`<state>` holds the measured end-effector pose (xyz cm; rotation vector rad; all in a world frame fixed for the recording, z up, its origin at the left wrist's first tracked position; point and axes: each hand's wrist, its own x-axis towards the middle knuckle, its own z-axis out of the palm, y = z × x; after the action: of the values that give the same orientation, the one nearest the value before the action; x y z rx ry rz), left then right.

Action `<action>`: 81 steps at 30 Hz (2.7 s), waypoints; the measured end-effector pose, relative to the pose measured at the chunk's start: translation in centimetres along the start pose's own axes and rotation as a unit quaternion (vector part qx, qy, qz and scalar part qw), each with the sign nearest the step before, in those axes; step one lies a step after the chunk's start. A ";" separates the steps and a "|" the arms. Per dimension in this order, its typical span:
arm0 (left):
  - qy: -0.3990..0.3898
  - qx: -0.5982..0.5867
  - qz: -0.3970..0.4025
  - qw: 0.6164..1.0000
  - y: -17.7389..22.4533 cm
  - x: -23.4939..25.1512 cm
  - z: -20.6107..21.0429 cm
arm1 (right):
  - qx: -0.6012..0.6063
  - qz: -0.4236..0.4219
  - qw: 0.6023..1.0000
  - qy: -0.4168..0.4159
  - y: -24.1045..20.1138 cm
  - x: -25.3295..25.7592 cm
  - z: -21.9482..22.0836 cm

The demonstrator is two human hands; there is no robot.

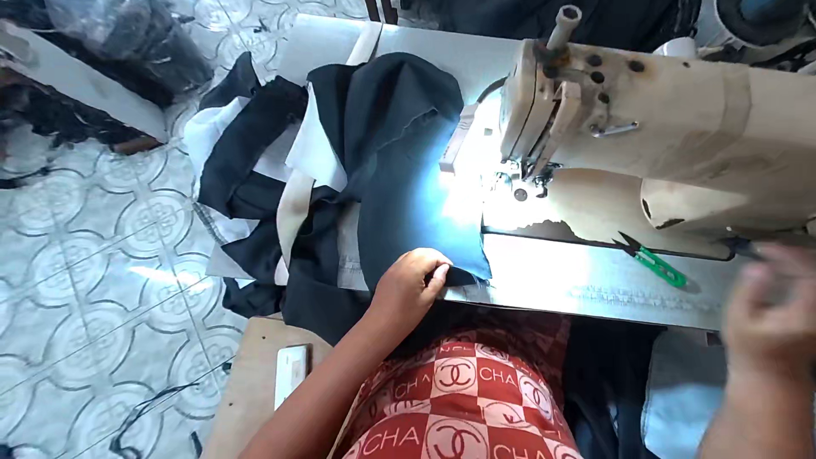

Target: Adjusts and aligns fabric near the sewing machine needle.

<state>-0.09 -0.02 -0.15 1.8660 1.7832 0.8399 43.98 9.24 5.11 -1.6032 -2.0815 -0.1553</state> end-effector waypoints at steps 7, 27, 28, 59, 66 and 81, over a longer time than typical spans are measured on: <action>-0.015 -0.006 -0.020 1.000 -0.2 0.1 -0.1 | -0.042 -0.038 0.991 -0.117 -1.3 -2.2 4.9; 0.032 -0.006 0.036 0.999 -0.6 -0.8 1.1 | 0.059 -0.153 0.938 -0.304 -15.9 0.0 4.0; 0.035 -0.006 0.040 0.999 -0.7 -0.8 1.2 | 0.036 -0.164 0.941 -0.295 -16.5 0.0 3.8; 0.080 -0.070 0.058 0.993 -1.3 -1.3 1.5 | -0.126 -0.209 0.914 -0.324 -21.9 1.5 2.7; 0.076 -0.072 0.056 0.993 -1.3 -1.4 1.4 | -0.072 -0.214 0.913 -0.340 -20.4 1.2 1.9; 0.077 -0.052 0.071 0.993 -1.3 -1.3 1.5 | -0.018 -0.211 0.920 -0.329 -21.1 1.2 3.1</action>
<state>0.04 -1.06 -2.29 1.9226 1.6741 1.1355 23.11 5.20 7.44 -1.3051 -2.9407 0.2405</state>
